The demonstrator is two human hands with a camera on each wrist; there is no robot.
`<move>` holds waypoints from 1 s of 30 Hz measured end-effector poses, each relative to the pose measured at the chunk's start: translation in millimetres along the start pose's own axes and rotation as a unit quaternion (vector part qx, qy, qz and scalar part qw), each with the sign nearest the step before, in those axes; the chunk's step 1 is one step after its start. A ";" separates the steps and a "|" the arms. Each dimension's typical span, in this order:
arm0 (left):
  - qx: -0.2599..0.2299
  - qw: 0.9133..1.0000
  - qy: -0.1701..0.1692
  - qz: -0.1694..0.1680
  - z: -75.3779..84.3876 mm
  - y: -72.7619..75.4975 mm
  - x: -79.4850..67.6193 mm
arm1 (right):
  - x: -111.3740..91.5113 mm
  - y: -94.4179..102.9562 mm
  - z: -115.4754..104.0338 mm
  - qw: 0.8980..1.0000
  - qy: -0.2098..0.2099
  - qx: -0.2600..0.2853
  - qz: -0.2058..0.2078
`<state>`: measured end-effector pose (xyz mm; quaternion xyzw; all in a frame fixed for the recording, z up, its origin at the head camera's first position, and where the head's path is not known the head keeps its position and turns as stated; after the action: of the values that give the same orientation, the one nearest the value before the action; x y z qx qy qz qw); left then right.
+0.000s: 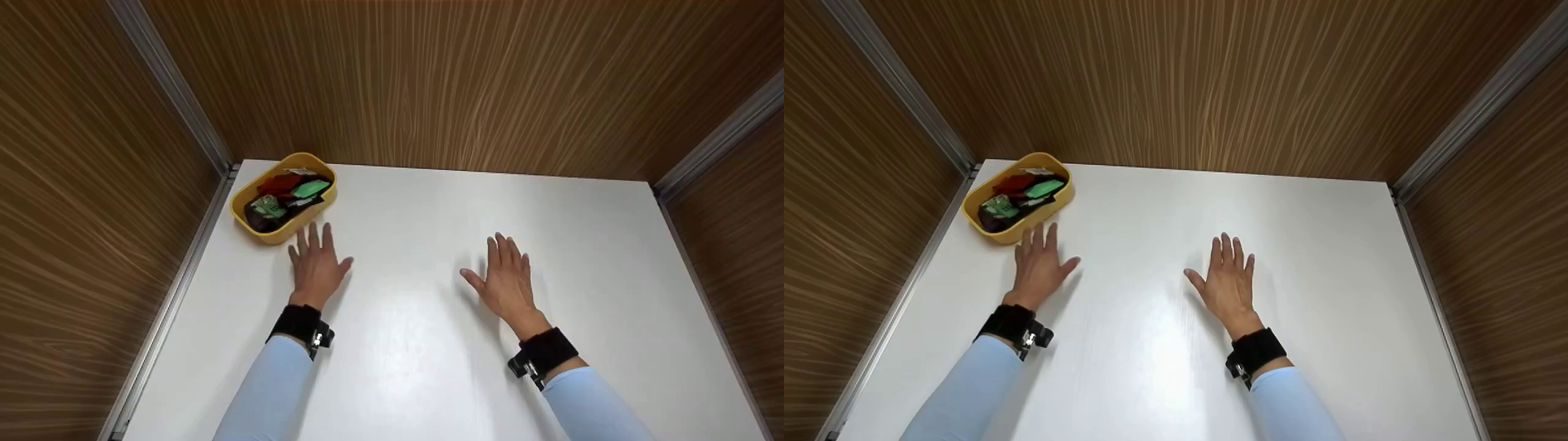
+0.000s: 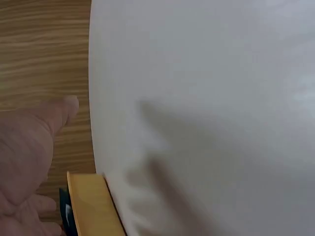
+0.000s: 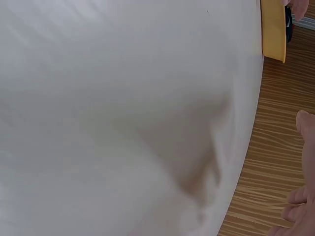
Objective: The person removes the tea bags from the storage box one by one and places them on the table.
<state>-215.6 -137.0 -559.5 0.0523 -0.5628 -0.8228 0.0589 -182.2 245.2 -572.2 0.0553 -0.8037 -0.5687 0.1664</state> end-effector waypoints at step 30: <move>0.045 0.991 -0.027 0.125 -31.8 4.3 31.1 | -19.8 -12.3 0.5 0.999 -0.014 0.043 0.012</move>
<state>-241.3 -172.7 -567.7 -0.0379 -0.6027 -0.7840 0.1439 -165.0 246.9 -587.9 0.0448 -0.8302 -0.5323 0.1595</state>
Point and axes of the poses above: each hand's wrist, its own x-axis towards the middle knuckle, its own y-axis out of the back of the hand, z = x × y, the point moved 1 cm from there along x, towards the middle knuckle, and after that the axes turned 11 degrees about y, right-handed, at the moved point
